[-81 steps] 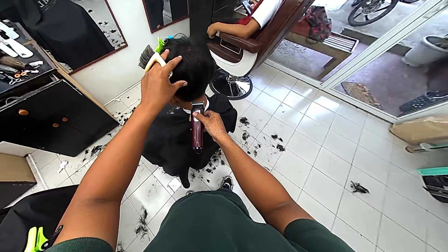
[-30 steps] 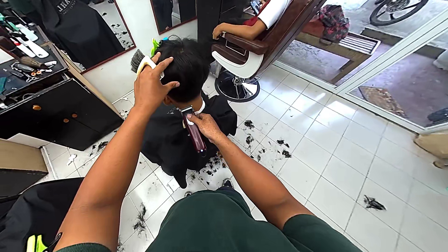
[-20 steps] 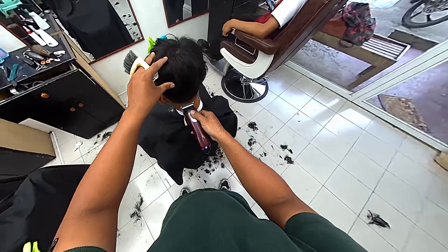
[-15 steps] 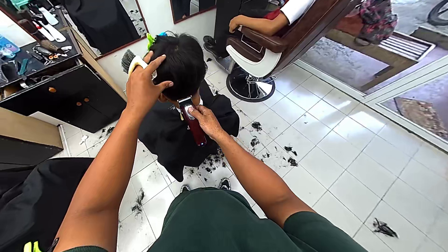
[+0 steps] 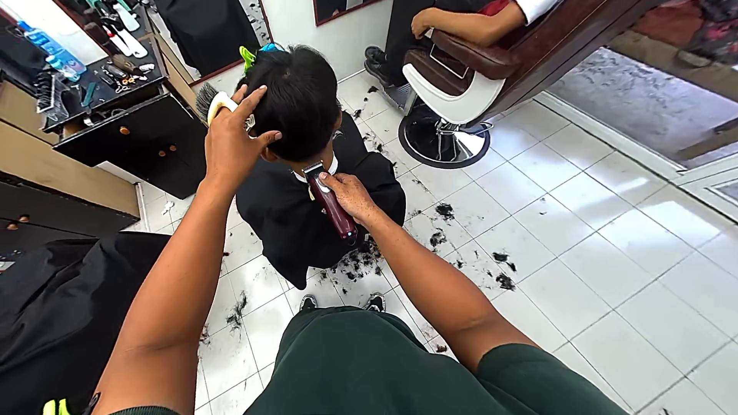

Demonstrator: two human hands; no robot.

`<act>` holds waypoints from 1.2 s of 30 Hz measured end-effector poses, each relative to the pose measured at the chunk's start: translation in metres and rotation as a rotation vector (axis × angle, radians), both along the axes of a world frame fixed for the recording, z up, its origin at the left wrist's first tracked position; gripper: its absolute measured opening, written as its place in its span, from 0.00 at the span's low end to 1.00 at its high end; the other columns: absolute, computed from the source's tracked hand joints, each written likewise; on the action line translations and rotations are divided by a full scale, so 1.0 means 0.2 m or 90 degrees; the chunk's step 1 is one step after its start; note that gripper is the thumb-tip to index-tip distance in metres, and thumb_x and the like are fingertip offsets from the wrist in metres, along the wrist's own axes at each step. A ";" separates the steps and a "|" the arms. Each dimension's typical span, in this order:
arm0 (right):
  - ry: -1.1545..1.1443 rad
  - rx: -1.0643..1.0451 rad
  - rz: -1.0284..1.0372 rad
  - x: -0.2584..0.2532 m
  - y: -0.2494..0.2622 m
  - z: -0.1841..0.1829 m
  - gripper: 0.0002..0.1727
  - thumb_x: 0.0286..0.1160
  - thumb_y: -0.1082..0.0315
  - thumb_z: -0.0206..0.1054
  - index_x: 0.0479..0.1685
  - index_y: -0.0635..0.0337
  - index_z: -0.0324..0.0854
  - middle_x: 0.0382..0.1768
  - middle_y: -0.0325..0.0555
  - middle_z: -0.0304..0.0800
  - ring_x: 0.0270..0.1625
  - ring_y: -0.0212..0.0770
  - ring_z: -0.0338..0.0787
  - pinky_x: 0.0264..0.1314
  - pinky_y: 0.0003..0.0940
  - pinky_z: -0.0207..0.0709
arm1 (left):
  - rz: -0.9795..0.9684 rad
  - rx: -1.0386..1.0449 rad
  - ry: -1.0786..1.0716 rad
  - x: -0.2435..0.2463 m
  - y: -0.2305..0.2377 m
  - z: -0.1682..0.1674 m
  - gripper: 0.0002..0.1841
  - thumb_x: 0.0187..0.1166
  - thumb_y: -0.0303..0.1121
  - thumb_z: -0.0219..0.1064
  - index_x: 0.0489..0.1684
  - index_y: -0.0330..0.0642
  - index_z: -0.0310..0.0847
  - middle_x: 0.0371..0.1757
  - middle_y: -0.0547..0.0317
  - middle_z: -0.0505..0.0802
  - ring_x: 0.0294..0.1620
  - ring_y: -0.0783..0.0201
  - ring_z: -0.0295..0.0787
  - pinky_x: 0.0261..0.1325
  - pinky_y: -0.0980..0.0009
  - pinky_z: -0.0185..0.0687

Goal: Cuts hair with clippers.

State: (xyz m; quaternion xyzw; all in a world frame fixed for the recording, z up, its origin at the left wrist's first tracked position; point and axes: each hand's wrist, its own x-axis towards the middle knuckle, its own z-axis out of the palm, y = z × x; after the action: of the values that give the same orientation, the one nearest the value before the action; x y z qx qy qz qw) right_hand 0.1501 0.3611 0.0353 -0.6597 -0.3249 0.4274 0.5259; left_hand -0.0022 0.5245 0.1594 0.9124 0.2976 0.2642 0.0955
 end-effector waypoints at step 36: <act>0.432 0.045 -0.098 0.21 -0.49 -0.23 0.35 0.96 0.45 0.26 0.62 0.63 0.74 0.31 0.47 0.87 0.26 0.40 0.87 0.27 0.32 0.85 | -0.300 -0.458 -0.023 0.19 -0.50 -0.36 0.13 0.78 0.32 0.74 0.58 0.40 0.90 0.35 0.56 0.95 0.26 0.68 0.89 0.31 0.68 0.87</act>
State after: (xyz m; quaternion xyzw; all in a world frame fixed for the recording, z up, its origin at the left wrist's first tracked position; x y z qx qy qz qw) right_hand 0.1922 0.2634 -0.0115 -0.4843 -0.0956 0.5699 0.6569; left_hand 0.0358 0.4248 0.0875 0.8593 0.1528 0.1306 0.4704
